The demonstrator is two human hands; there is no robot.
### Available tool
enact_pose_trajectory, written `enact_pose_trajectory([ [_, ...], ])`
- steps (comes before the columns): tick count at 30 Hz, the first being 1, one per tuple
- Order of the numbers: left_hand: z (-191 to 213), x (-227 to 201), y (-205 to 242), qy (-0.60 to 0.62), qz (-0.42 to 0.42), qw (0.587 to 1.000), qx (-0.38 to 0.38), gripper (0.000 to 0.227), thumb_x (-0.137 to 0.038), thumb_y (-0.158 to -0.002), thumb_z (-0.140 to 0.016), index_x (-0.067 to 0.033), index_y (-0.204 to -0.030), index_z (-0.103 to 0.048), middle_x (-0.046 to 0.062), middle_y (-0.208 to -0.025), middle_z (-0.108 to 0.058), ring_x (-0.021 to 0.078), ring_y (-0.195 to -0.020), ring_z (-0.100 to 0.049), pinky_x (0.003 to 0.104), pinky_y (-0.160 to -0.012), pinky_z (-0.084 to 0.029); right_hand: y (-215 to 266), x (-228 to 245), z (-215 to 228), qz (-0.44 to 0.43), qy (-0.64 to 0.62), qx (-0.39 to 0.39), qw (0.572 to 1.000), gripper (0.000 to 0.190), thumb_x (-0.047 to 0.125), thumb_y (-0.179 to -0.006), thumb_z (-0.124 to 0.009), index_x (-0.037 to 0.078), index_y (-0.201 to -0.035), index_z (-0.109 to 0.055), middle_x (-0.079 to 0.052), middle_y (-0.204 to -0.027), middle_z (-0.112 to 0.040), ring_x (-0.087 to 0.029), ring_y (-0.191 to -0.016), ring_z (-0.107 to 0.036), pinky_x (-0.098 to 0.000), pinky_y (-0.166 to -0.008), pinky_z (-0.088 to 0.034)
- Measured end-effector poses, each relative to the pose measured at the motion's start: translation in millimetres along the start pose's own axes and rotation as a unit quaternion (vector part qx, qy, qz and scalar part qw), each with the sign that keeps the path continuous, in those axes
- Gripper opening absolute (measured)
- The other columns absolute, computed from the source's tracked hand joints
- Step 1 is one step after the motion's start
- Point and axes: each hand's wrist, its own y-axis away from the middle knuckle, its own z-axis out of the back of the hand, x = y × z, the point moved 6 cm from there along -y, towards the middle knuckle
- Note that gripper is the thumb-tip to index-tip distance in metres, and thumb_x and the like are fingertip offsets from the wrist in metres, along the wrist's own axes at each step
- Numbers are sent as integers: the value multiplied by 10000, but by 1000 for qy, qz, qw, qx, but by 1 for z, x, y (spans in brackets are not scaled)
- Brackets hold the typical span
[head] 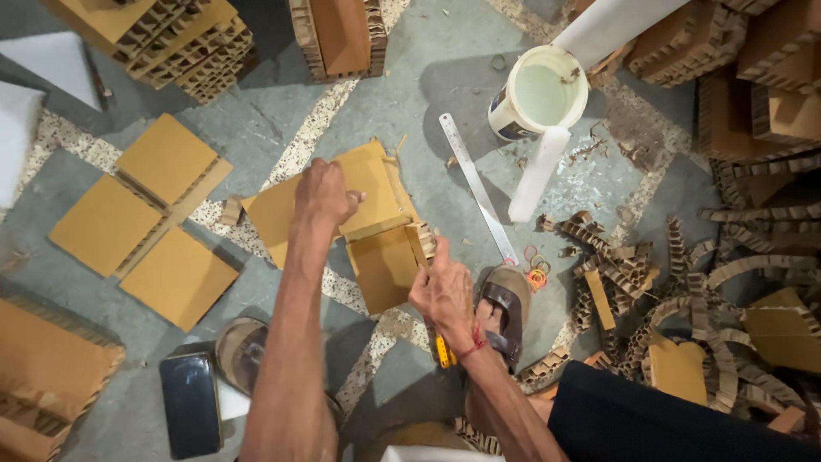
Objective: The person assembles a small cardboard box by applying glue to the edges of a flat sheet and folding the flaps into a cube shape. They then secure the box by wrapping a rubber band around it.
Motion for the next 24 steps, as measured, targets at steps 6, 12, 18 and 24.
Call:
enact_pose_trajectory([
  [6, 30, -2, -6, 19, -4, 999, 43, 684, -361, -576, -991, 20, -1089, -746, 258, -1225, -633, 397, -1096, -666, 439, -939, -550, -1, -4, -2, -4, 15, 0, 1000, 460, 81, -817, -677, 22, -1232, -487, -252, -681, -666, -479, -635, -657, -573, -595, -510],
  [12, -1, -14, -9, 82, -74, 953, 284, 651, -396, -709, -869, -158, -1291, -703, 150, -1177, -728, 310, -1065, -671, 454, -865, -460, -2, 0, 2, 2, -13, 11, 1000, 458, 74, -829, -648, 9, -1249, -479, -260, -673, -657, -476, -630, -657, -573, -614, -517],
  [18, 0, -22, 16, 103, -117, 943, 294, 497, -288, -691, -821, -162, -1171, -795, 109, -1025, -816, 265, -921, -747, 365, -827, -563, -3, -2, 3, -2, 2, 3, 1000, 476, 57, -785, -613, 11, -1244, -499, -275, -688, -659, -499, -639, -644, -595, -625, -506],
  [24, 3, -38, 52, 201, -268, 931, 147, 642, -157, -642, -863, -207, -1273, -761, 139, -1125, -729, 272, -923, -702, 367, -861, -553, -4, -2, 1, -11, -9, 11, 1000, 465, 52, -770, -611, 11, -1220, -503, -289, -680, -648, -512, -634, -637, -608, -621, -494],
])
